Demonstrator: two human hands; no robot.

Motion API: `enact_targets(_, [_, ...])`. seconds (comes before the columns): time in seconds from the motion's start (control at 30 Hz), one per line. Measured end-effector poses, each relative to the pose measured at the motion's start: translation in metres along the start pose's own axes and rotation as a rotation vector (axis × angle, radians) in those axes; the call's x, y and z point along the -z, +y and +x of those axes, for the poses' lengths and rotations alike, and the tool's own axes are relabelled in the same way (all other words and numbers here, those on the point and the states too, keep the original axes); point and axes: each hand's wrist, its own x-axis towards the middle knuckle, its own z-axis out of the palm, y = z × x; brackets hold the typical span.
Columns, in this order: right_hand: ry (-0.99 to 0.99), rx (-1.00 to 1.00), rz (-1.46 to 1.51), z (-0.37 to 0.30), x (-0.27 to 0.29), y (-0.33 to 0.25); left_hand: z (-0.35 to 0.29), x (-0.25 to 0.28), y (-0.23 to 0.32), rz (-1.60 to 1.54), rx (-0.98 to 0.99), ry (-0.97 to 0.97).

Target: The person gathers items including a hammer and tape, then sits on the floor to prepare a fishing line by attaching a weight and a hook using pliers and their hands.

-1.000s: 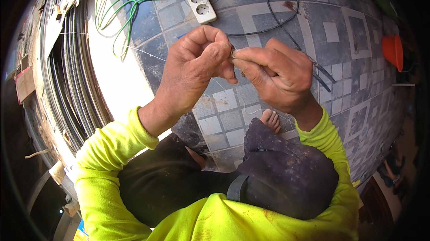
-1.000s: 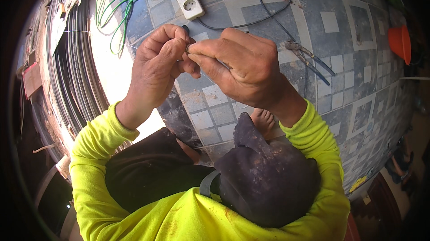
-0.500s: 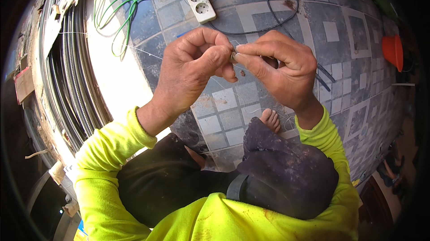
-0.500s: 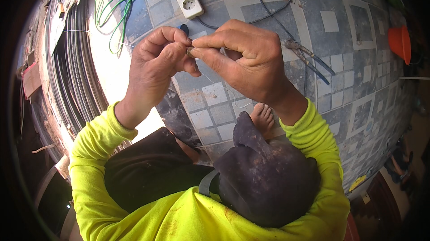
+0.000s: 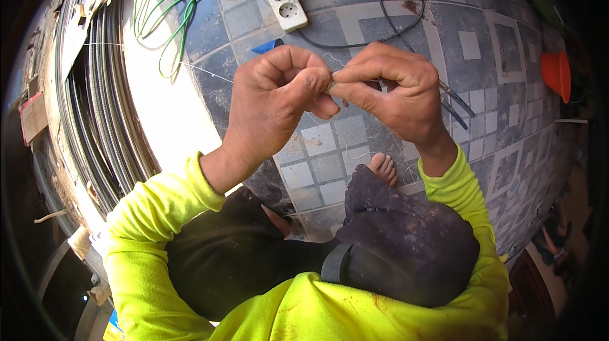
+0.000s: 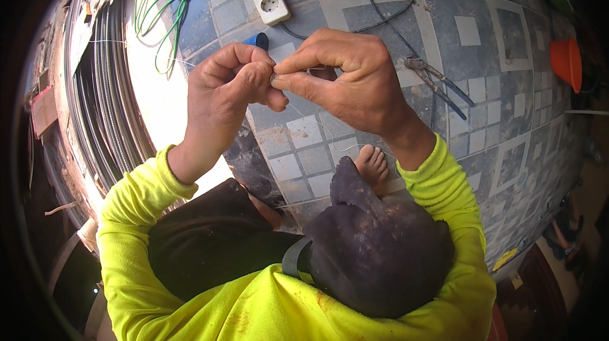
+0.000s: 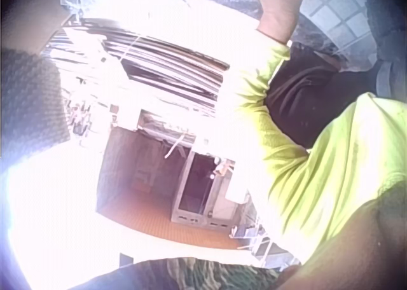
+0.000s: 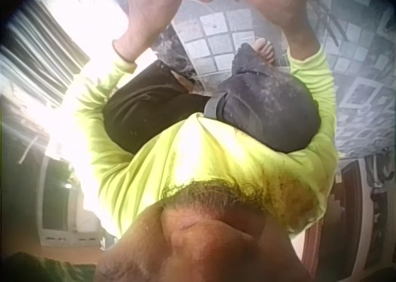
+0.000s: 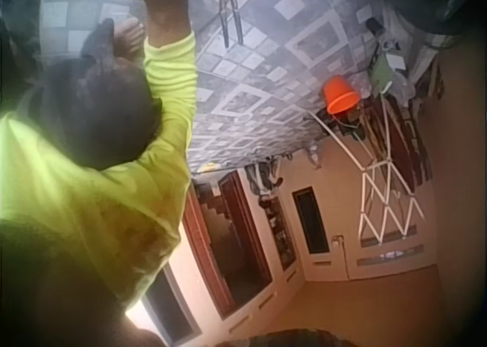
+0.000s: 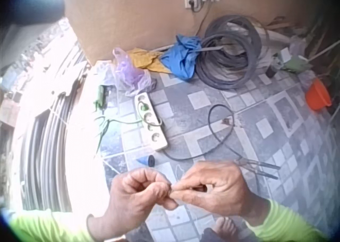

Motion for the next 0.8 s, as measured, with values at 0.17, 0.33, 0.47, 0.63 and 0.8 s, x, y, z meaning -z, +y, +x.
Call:
enact_targets(0.17, [0.006, 0.085, -0.039, 0.002, -0.004, -0.001, -0.003, -0.003, 0.005, -0.015, -0.012, 0.016])
enact_targets(0.33, [0.001, 0.102, -0.080, 0.002, -0.002, -0.004, -0.004, 0.002, 0.007, 0.005, -0.006, -0.061])
enact_targets(0.47, [-0.058, 0.188, -0.067, 0.001, 0.000, 0.001, -0.003, 0.006, 0.005, -0.024, 0.022, -0.134])
enact_targets(0.63, [-0.087, 0.204, -0.075, 0.001, -0.002, 0.002, -0.004, 0.007, -0.001, 0.006, -0.012, -0.161])
enact_targets(0.8, [-0.001, 0.058, -0.046, 0.009, 0.001, -0.001, -0.006, 0.018, 0.002, 0.106, -0.001, -0.102])
